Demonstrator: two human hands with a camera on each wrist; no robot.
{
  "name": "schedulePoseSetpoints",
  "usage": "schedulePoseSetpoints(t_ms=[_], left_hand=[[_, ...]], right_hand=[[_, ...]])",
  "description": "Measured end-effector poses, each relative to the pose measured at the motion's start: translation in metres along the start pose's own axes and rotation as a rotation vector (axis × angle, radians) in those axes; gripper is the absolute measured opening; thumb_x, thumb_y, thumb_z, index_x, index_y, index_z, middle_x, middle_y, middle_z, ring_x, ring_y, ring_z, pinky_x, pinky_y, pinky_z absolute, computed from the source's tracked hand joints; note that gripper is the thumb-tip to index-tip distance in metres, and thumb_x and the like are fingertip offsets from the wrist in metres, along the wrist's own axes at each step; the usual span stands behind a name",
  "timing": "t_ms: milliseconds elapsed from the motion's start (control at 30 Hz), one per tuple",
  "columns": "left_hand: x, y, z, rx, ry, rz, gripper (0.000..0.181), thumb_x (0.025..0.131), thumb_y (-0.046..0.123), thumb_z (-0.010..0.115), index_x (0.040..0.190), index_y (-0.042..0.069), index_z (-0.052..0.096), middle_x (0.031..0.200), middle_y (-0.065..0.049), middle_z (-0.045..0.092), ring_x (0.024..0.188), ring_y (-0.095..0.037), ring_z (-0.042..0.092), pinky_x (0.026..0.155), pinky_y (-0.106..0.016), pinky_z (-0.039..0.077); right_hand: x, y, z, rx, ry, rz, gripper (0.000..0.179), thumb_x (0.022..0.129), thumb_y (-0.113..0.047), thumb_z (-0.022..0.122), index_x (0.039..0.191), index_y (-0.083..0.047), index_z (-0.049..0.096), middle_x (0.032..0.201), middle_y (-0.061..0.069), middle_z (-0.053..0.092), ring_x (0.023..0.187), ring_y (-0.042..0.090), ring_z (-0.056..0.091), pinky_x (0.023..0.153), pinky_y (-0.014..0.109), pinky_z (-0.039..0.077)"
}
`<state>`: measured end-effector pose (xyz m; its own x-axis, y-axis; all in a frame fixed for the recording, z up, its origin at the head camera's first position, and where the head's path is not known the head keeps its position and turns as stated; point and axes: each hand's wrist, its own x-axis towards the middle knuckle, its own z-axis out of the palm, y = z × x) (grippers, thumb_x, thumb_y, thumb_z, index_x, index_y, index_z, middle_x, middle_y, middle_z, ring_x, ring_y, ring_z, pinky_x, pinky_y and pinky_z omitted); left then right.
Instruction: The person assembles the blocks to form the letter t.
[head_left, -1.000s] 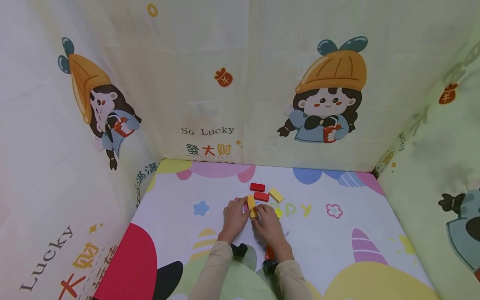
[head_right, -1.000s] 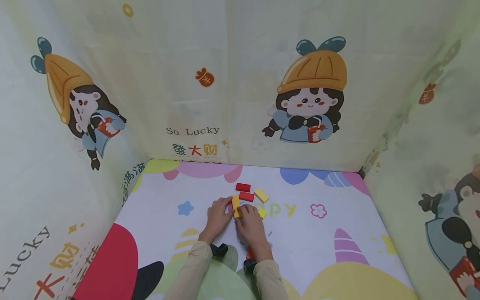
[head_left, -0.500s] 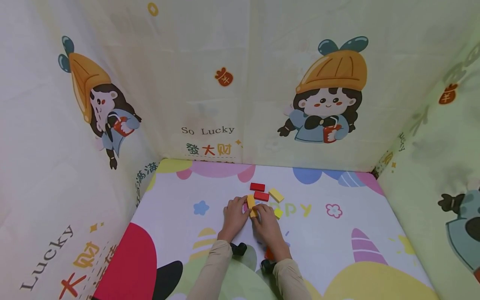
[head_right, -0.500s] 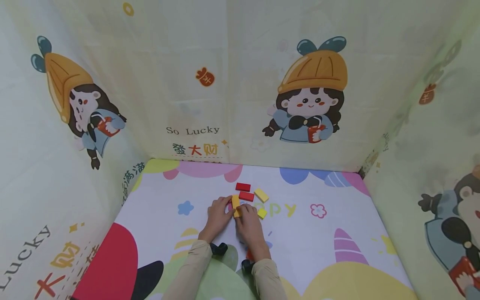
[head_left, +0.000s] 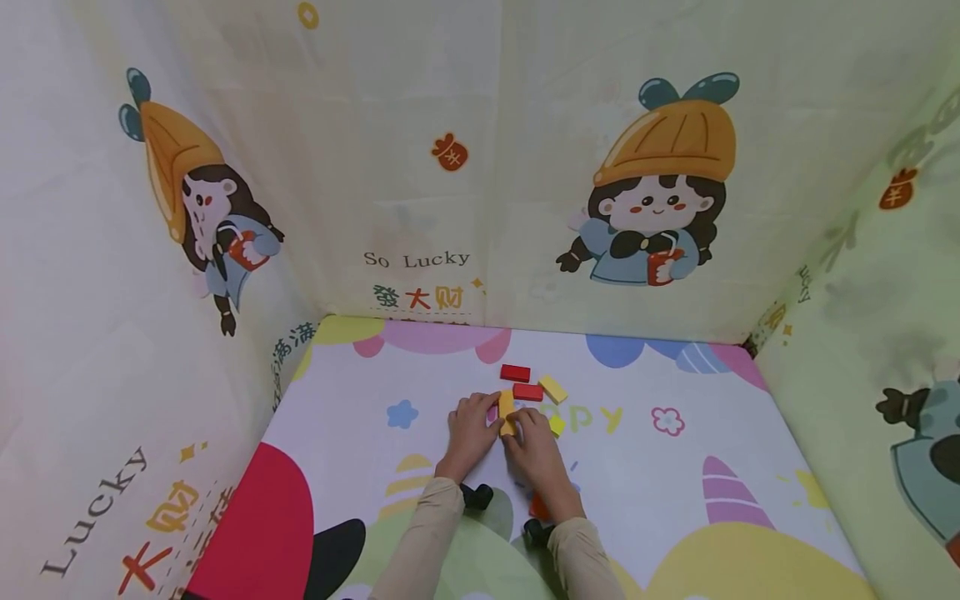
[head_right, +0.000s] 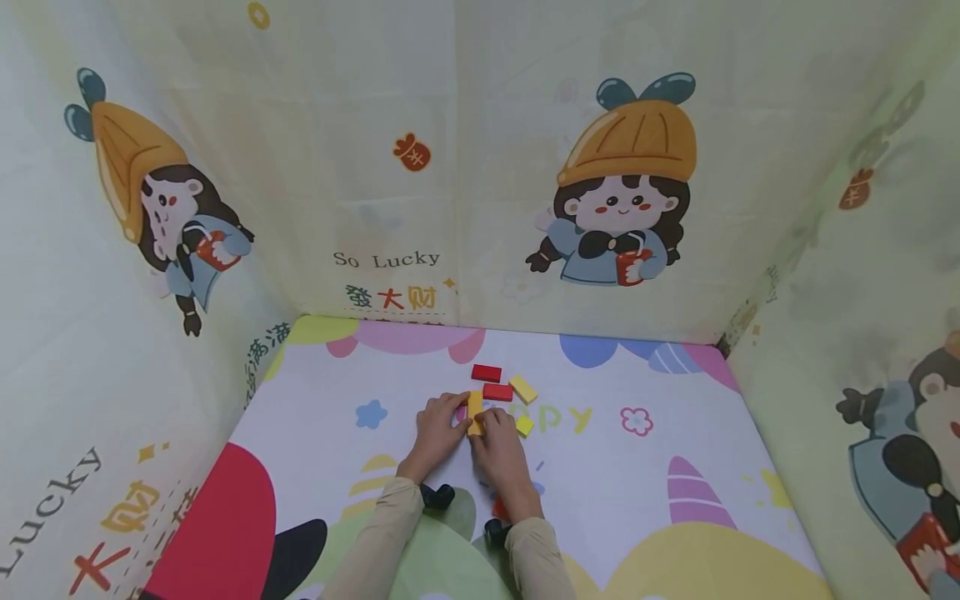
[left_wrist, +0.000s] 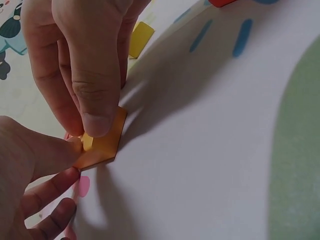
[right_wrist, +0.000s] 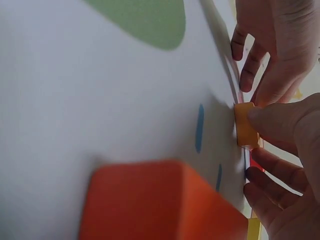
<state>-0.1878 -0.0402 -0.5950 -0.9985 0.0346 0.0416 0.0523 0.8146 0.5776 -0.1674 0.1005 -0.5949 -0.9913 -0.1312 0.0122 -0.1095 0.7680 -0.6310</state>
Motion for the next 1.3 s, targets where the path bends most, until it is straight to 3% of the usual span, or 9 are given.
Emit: schedulePoseSetpoints(t_ms=[267, 533, 700, 933, 1100, 1300], left_hand=[[0.0, 0.001, -0.001, 0.013, -0.021, 0.01, 0.052, 0.094, 0.028, 0.078, 0.143, 0.02, 0.063, 0.136, -0.007, 0.067, 0.119, -0.029, 0.056, 0.098, -0.052, 0.045], [0.012, -0.008, -0.007, -0.042, 0.025, 0.085, 0.04, 0.095, 0.023, 0.075, 0.134, 0.015, 0.068, 0.116, -0.005, 0.072, 0.108, -0.028, 0.058, 0.088, -0.047, 0.043], [0.029, -0.016, -0.011, -0.05, 0.025, 0.11, 0.04, 0.1, 0.024, 0.069, 0.139, 0.016, 0.065, 0.133, -0.008, 0.069, 0.119, -0.031, 0.058, 0.096, -0.049, 0.048], [0.052, -0.021, -0.014, -0.122, -0.053, 0.142, 0.047, 0.102, 0.022, 0.068, 0.147, 0.018, 0.057, 0.15, -0.005, 0.06, 0.139, -0.027, 0.053, 0.12, -0.049, 0.043], [0.066, -0.024, -0.013, -0.1, -0.075, 0.201, 0.047, 0.101, 0.018, 0.069, 0.147, 0.02, 0.058, 0.151, -0.002, 0.06, 0.142, -0.024, 0.052, 0.122, -0.045, 0.041], [0.077, -0.026, -0.01, -0.102, -0.11, 0.22, 0.048, 0.1, 0.019, 0.07, 0.146, 0.026, 0.059, 0.151, 0.002, 0.059, 0.142, -0.022, 0.052, 0.12, -0.045, 0.043]], right_hand=[[-0.001, -0.001, 0.0, 0.061, 0.008, 0.013, 0.043, 0.092, -0.019, 0.08, 0.131, -0.009, 0.065, 0.146, 0.013, 0.055, 0.136, 0.034, 0.054, 0.114, 0.053, 0.049], [-0.001, -0.002, 0.005, 0.081, 0.04, 0.004, 0.049, 0.091, -0.016, 0.081, 0.135, -0.005, 0.064, 0.152, 0.016, 0.052, 0.141, 0.036, 0.051, 0.116, 0.054, 0.046], [0.0, -0.003, 0.007, 0.093, 0.047, 0.01, 0.05, 0.091, -0.018, 0.082, 0.136, -0.006, 0.064, 0.154, 0.016, 0.051, 0.142, 0.037, 0.05, 0.116, 0.054, 0.046], [0.0, -0.003, 0.009, 0.12, 0.047, 0.014, 0.051, 0.091, -0.016, 0.081, 0.138, -0.005, 0.064, 0.154, 0.015, 0.051, 0.141, 0.037, 0.05, 0.113, 0.052, 0.049], [0.001, -0.005, 0.01, 0.131, 0.051, 0.023, 0.052, 0.092, -0.014, 0.08, 0.14, -0.001, 0.063, 0.153, 0.017, 0.052, 0.141, 0.037, 0.05, 0.113, 0.051, 0.049], [0.0, -0.008, 0.01, 0.135, 0.049, 0.025, 0.052, 0.093, -0.013, 0.078, 0.14, 0.001, 0.063, 0.154, 0.019, 0.05, 0.141, 0.039, 0.051, 0.113, 0.052, 0.049]])
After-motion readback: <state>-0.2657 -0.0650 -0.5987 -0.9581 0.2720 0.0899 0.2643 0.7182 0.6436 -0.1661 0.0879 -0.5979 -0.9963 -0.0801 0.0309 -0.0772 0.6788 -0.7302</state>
